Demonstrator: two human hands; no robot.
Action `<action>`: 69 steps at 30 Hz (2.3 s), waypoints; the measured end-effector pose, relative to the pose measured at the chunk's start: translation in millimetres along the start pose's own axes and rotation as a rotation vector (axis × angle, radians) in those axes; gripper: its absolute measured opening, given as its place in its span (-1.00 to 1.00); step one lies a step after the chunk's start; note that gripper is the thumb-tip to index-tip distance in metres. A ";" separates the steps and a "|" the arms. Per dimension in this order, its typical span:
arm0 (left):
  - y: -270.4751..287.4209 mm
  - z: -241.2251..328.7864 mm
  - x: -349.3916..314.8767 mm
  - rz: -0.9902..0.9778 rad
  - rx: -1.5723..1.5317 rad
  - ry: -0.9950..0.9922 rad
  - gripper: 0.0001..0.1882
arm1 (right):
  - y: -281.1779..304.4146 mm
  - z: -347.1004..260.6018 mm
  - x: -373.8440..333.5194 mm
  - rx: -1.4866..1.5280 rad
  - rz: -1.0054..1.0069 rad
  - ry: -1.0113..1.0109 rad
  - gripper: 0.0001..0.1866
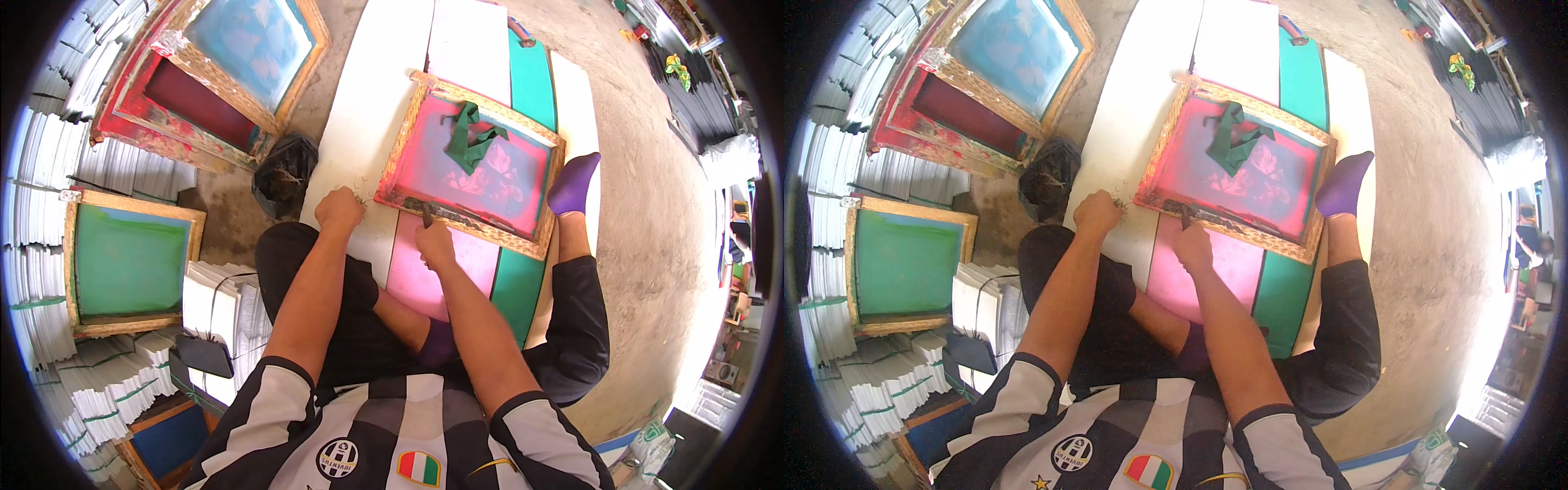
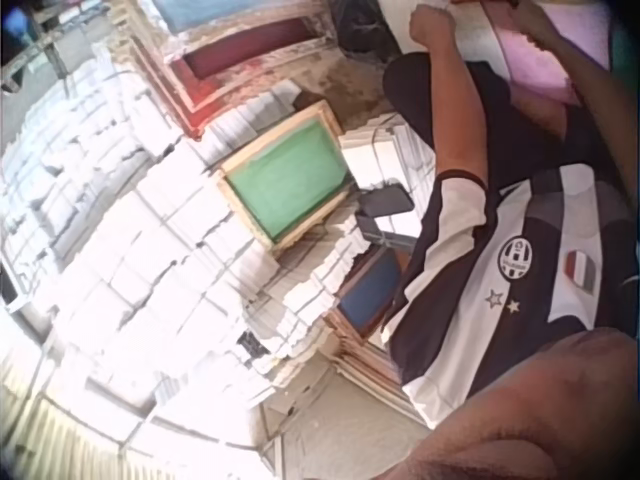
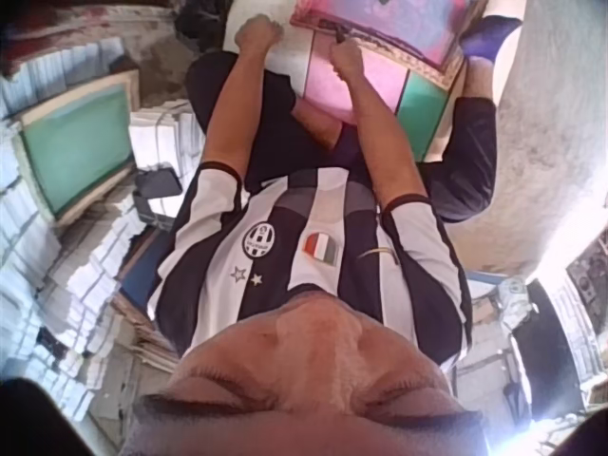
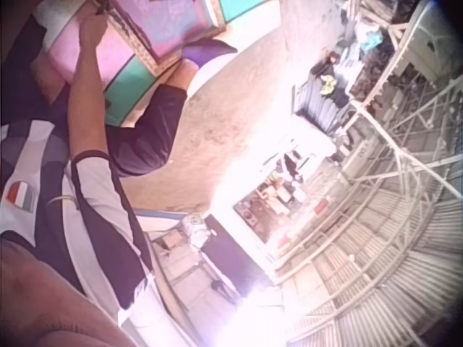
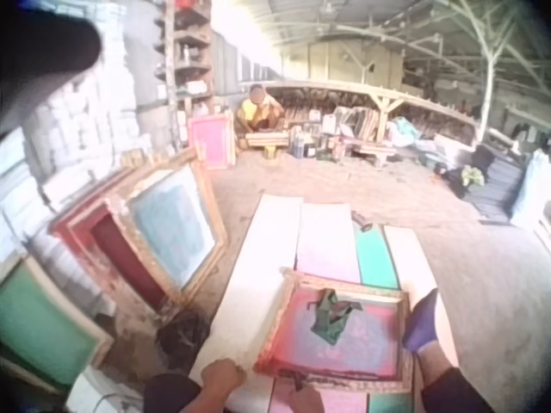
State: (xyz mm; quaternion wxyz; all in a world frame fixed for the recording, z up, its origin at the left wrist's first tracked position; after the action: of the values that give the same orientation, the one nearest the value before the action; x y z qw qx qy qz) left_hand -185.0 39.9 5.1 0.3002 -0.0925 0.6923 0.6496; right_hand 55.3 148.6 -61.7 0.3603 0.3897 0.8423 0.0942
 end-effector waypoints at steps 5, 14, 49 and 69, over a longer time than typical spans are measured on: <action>0.0 -14.2 -0.2 0.015 -0.037 0.032 -0.48 | 0.9 -14.1 -13.4 -0.281 0.121 0.125 -0.57; 4.9 19.0 -11.2 0.136 -0.288 -0.338 -0.69 | -3.3 -13.5 -26.5 -0.303 0.161 0.262 -0.63; 3.6 13.3 17.0 0.001 0.353 -0.447 -0.52 | -44.6 -7.4 -21.1 0.385 -0.362 -0.034 -0.73; -5.1 26.4 8.2 -0.101 0.299 -0.493 -0.52 | -26.0 -21.9 1.4 0.095 -0.348 -0.172 -0.70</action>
State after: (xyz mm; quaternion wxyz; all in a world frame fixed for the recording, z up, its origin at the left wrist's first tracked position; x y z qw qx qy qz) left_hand -181.1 66.5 -2.9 0.5014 0.0790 0.6811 0.5277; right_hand 24.5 134.7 -58.1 0.4231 0.2613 0.8665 -0.0431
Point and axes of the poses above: each hand's wrist, its own x-axis towards the middle knuckle, its own y-axis out of the back of the hand, z = x × y, the point moved 10 cm from there along x, towards the middle knuckle, and after that the axes turned 13 degrees about y, right-handed, at the moved point
